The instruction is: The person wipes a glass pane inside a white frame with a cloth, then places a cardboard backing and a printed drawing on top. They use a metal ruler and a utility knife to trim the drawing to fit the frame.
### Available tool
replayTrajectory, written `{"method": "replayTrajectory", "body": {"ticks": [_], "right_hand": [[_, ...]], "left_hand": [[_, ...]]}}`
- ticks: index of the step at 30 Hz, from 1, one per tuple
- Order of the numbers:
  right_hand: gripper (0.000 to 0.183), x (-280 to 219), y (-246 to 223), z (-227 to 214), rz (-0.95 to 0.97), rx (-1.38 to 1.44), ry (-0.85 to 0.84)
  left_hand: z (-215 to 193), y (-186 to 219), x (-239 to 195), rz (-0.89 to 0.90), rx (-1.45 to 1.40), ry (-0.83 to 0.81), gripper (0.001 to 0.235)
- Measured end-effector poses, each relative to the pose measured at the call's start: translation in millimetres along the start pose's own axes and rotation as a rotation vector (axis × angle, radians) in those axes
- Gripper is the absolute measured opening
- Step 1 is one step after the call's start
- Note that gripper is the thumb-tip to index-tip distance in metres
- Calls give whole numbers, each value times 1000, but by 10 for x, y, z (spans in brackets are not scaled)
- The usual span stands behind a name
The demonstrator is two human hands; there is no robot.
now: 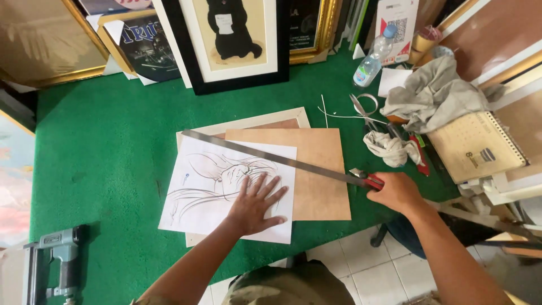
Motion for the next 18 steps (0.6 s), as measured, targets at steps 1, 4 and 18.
{"method": "replayTrajectory", "body": {"ticks": [1,4,18], "right_hand": [[27,-31,-36,-45,-10,-3,1],[29,-68,-121,-85,-9,88,-52],[19,-469,-155,518,53,989,-383]], "left_hand": [[3,36,75,-10,-2,2,75],[-64,102,311,-140,-55,61,76],[-97,330,1205,-387,-413,293,55]]}}
Point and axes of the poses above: each hand's wrist, its own x-axis towards the middle knuckle, its own z-axis out of the palm, y = z × x, the point moved 3 cm from there along x, towards the middle knuckle, and after that the axes turned 1 degree about y, right-handed, at the moved point
